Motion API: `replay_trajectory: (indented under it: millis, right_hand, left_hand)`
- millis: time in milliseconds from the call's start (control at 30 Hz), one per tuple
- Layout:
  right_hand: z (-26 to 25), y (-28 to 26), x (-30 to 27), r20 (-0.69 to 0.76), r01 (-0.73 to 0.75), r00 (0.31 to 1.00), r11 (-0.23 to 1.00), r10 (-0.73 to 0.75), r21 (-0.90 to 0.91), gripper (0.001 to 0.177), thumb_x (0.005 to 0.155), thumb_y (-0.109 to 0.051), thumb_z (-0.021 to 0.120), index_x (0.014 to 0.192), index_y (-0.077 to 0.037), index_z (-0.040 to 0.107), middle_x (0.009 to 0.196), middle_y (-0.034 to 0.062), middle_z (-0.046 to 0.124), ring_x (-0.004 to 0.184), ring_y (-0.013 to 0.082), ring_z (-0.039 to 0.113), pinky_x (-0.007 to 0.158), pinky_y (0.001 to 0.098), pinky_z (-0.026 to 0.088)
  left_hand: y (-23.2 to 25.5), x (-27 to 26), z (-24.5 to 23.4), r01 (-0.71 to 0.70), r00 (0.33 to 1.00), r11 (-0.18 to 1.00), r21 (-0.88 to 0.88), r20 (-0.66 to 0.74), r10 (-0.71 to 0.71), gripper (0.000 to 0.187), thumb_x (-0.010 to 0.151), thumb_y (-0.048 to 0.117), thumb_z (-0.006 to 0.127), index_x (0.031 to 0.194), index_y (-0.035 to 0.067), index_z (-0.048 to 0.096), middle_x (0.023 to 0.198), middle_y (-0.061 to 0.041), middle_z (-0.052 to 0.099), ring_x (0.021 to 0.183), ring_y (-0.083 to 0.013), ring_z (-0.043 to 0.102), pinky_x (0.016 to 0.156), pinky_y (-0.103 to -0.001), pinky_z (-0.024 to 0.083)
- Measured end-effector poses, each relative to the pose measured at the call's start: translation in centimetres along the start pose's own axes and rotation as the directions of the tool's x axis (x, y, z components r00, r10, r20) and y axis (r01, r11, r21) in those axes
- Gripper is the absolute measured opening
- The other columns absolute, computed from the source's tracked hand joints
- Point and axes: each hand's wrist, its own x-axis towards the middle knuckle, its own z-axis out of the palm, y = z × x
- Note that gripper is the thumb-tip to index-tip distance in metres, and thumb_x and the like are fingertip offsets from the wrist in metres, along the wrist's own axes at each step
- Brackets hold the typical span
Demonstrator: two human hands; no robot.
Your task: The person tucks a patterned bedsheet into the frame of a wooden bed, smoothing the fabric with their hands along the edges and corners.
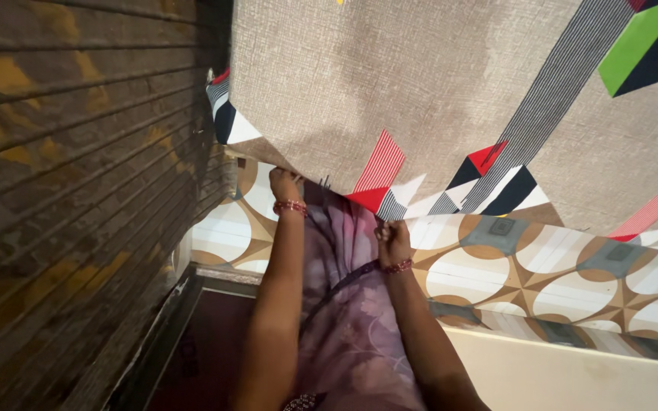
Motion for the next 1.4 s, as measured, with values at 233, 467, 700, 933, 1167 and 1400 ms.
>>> replay_trajectory:
  millis: [233, 467, 700, 933, 1167, 1400]
  right_hand:
    - [2.4, -0.7, 0.3, 0.060, -0.066, 0.996, 0.988, 0.058, 0.140, 0.012, 0.088, -0.010, 0.056, 0.077, -0.008, 0.061, 0.078, 0.0031, 0.066, 0.076, 0.0172, 0.062, 0.084, 0.0389, 0.057]
    - [9.6, 0.6, 1.1, -0.178, -0.099, 0.970, 0.937, 0.166, 0.335, 0.022, 0.090, -0.032, 0.061, 0.084, -0.010, 0.063, 0.080, 0.0060, 0.070, 0.082, 0.0222, 0.068, 0.073, 0.0322, 0.054]
    - [6.1, 4.1, 4.7, 0.032, -0.214, 0.977, 0.943, 0.213, 0.255, 0.014, 0.098, -0.025, 0.068, 0.091, -0.014, 0.064, 0.066, -0.0003, 0.061, 0.052, 0.0141, 0.050, 0.049, 0.0299, 0.039]
    - [5.3, 3.7, 4.1, -0.084, -0.249, 0.964, 0.968, 0.251, 0.032, 0.021, 0.101, -0.035, 0.063, 0.097, -0.015, 0.062, 0.067, -0.0019, 0.060, 0.052, 0.0116, 0.049, 0.049, 0.0280, 0.039]
    - [6.2, 4.7, 0.9, 0.016, -0.094, 0.996, 0.988, 0.093, 0.124, 0.019, 0.101, -0.032, 0.065, 0.103, -0.014, 0.068, 0.071, -0.0041, 0.063, 0.048, 0.0074, 0.048, 0.047, 0.0240, 0.040]
    - [9.2, 4.5, 4.6, -0.154, 0.227, 0.968, 0.954, -0.198, 0.197, 0.022, 0.098, -0.022, 0.066, 0.117, -0.012, 0.061, 0.100, 0.0023, 0.071, 0.084, 0.0169, 0.068, 0.072, 0.0333, 0.057]
  left_hand:
    - [1.8, -0.2, -0.1, 0.354, 0.926, 0.778, -0.519, 0.075, -0.371, 0.019, 0.102, 0.023, 0.060, 0.102, 0.004, 0.062, 0.081, -0.006, 0.059, 0.061, -0.0168, 0.049, 0.046, -0.029, 0.041]
    - [1.7, -1.1, -5.5, 0.196, 0.975, 0.919, -0.342, -0.029, -0.219, 0.022, 0.102, 0.020, 0.059, 0.117, 0.005, 0.062, 0.099, -0.008, 0.062, 0.082, -0.0205, 0.055, 0.068, -0.036, 0.049]
    - [3.5, -6.5, -5.6, 0.261, 0.962, 0.527, -0.808, 0.264, -0.073, 0.046, 0.102, 0.024, 0.052, 0.143, 0.003, 0.056, 0.151, -0.018, 0.055, 0.146, -0.0343, 0.047, 0.118, -0.054, 0.045]
    - [12.6, -2.2, -7.0, 0.184, 0.982, 0.793, -0.580, 0.145, -0.122, 0.053, 0.095, 0.046, 0.058, 0.135, 0.012, 0.060, 0.145, -0.014, 0.057, 0.139, -0.0330, 0.048, 0.107, -0.055, 0.043]
    - [9.6, 3.6, -9.7, -0.036, 0.993, 0.983, -0.181, -0.120, 0.014, 0.058, 0.095, 0.041, 0.072, 0.130, -0.005, 0.066, 0.128, -0.019, 0.069, 0.112, -0.0342, 0.067, 0.094, -0.047, 0.056]
    - [14.7, 6.0, -10.1, 0.302, 0.910, 0.935, -0.183, -0.236, -0.341, 0.063, 0.095, 0.054, 0.063, 0.137, 0.006, 0.060, 0.130, -0.013, 0.065, 0.109, -0.0285, 0.064, 0.084, -0.042, 0.054]
